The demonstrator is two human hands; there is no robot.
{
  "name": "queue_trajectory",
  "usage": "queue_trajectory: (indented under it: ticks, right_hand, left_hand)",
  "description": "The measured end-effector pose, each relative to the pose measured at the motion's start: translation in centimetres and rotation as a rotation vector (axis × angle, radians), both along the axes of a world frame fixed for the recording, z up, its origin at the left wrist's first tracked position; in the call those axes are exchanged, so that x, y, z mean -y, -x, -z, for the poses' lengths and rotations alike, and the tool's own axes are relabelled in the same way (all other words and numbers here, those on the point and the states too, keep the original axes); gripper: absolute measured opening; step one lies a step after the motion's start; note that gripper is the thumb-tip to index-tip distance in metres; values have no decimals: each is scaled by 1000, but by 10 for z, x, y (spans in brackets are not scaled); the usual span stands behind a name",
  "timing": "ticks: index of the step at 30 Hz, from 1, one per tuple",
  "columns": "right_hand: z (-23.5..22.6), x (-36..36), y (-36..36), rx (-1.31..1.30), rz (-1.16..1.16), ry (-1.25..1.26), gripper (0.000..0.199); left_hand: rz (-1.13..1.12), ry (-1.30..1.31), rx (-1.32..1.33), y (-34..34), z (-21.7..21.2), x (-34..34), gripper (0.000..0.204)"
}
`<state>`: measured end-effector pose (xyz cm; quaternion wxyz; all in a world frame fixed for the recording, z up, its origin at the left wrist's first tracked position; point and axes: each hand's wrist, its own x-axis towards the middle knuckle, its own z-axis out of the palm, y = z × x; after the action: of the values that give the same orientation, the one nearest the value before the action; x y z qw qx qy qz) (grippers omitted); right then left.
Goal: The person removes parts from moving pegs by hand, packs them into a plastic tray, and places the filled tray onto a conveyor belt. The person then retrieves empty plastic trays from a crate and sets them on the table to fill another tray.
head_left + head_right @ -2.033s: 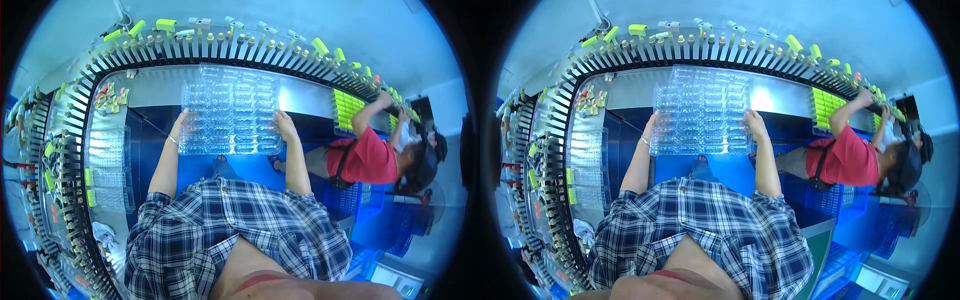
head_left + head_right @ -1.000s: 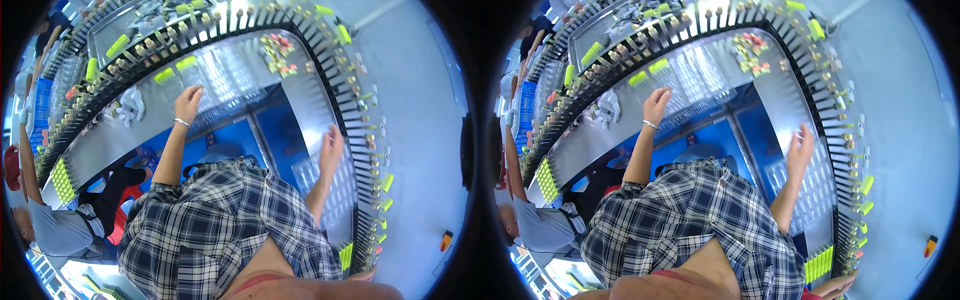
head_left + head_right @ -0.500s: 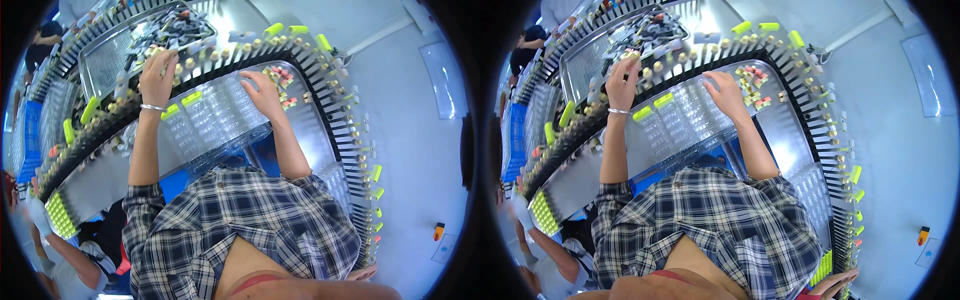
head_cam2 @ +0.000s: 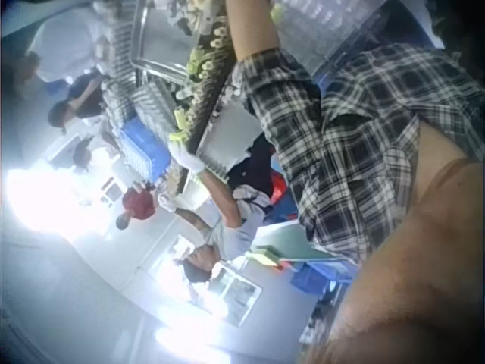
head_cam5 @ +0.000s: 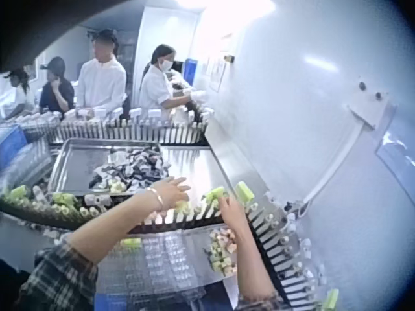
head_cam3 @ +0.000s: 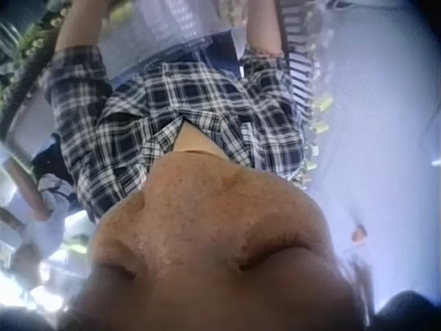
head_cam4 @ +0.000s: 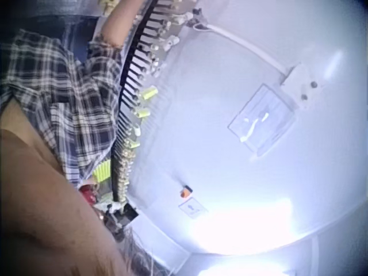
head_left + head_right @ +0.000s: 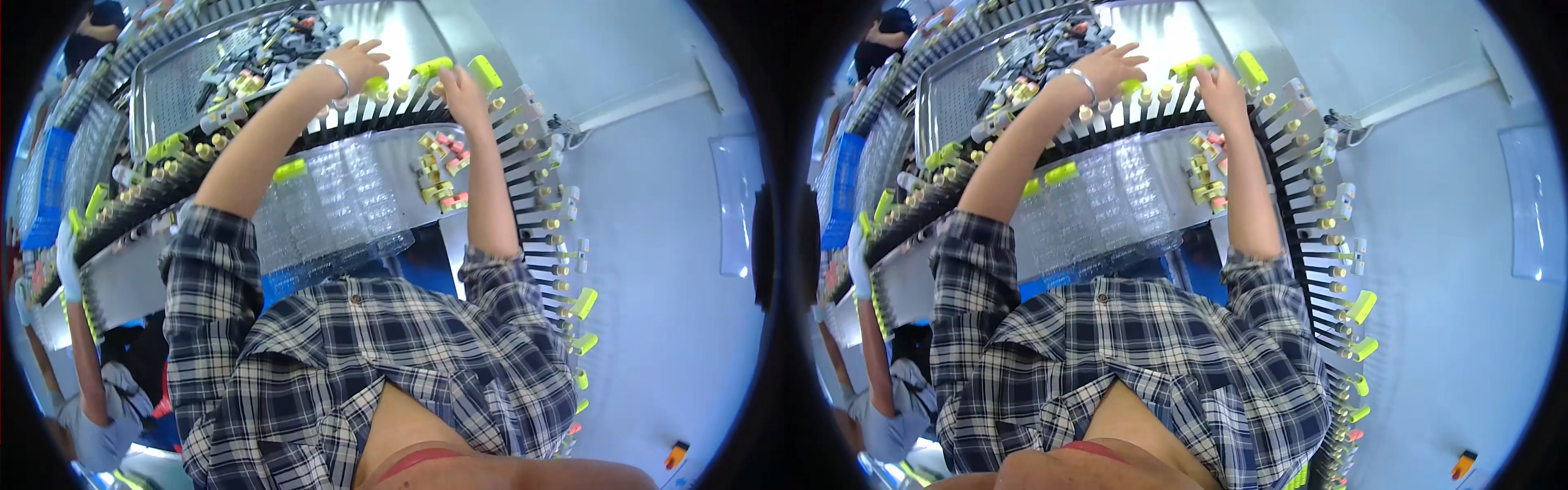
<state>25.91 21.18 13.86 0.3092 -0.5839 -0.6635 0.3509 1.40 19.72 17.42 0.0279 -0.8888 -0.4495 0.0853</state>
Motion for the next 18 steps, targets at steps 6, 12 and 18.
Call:
queue_trajectory:
  ticks: [6, 12, 18]
  right_hand:
    - [3, -38, 29, 446, -357, -245, 42]
    - [6, -5, 33, 753, -447, -334, 38]
    - [1, 54, 89, 521, -390, -931, 40]
  left_hand:
    - [-111, 78, 243, 6, 7, 1, 37]
    - [-186, -90, 269, 12, 25, 33, 35]
    - [-204, -509, 481, 72, 25, 106, 27]
